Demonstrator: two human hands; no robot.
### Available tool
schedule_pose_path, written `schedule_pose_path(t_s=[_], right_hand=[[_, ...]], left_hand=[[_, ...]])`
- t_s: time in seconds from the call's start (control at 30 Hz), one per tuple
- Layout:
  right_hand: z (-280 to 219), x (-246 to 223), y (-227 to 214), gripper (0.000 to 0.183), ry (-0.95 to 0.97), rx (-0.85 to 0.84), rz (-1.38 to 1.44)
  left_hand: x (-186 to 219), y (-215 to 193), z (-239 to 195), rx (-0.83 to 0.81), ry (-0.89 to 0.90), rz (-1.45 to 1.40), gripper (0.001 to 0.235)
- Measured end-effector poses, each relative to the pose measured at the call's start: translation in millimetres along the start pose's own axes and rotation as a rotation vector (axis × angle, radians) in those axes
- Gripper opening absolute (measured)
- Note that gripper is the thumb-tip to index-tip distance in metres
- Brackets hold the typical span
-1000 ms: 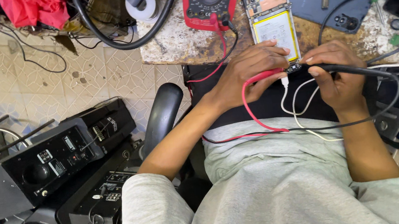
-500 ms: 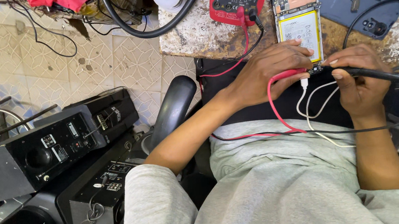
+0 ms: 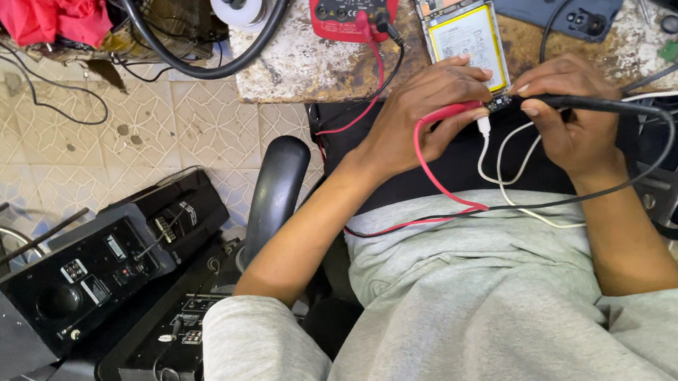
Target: The person sits in a chair and tests a disassembled smartphone using a multimeter. They hold the multimeter probes against the phone's battery and circuit board while the device rests on their lap. The person also handles a white charging cable connected to the phone.
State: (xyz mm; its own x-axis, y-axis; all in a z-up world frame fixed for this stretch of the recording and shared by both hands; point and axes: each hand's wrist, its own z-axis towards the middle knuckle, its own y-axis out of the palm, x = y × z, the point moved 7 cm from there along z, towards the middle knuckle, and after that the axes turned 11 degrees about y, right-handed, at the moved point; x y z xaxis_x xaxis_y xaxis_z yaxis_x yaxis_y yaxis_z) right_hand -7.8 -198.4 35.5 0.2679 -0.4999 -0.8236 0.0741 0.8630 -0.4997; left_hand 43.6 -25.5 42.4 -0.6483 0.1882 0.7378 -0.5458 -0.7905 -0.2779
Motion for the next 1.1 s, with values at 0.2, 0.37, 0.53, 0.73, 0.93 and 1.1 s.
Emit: schedule_pose_path(t_s=[0.2, 0.37, 0.53, 0.73, 0.93, 1.1], right_hand=[[3, 0, 0, 0.028, -0.016, 0.014, -0.003], [4, -3, -5, 0.019, -0.126, 0.051, 0.071], [2, -7, -7, 0.018, -0.088, 0.099, 0.062], [-2, -15, -14, 0.017, -0.096, 0.129, 0.080], [-12, -19, -15, 0.016, -0.121, 0.157, 0.103], [-30, -22, -5, 0.024, -0.147, 0.160, 0.140]], left_hand=[[-4, 6, 0, -0.020, 0.000, -0.015, 0.018], [-6, 4, -1, 0.156, 0.092, -0.022, 0.015], [-1, 5, 4, 0.118, 0.058, -0.044, 0.013], [9, 7, 18, 0.047, 0.035, -0.024, 0.012], [11, 12, 20, 0.027, 0.000, 0.011, 0.013], [13, 14, 20, 0.025, -0.006, 0.030, 0.013]])
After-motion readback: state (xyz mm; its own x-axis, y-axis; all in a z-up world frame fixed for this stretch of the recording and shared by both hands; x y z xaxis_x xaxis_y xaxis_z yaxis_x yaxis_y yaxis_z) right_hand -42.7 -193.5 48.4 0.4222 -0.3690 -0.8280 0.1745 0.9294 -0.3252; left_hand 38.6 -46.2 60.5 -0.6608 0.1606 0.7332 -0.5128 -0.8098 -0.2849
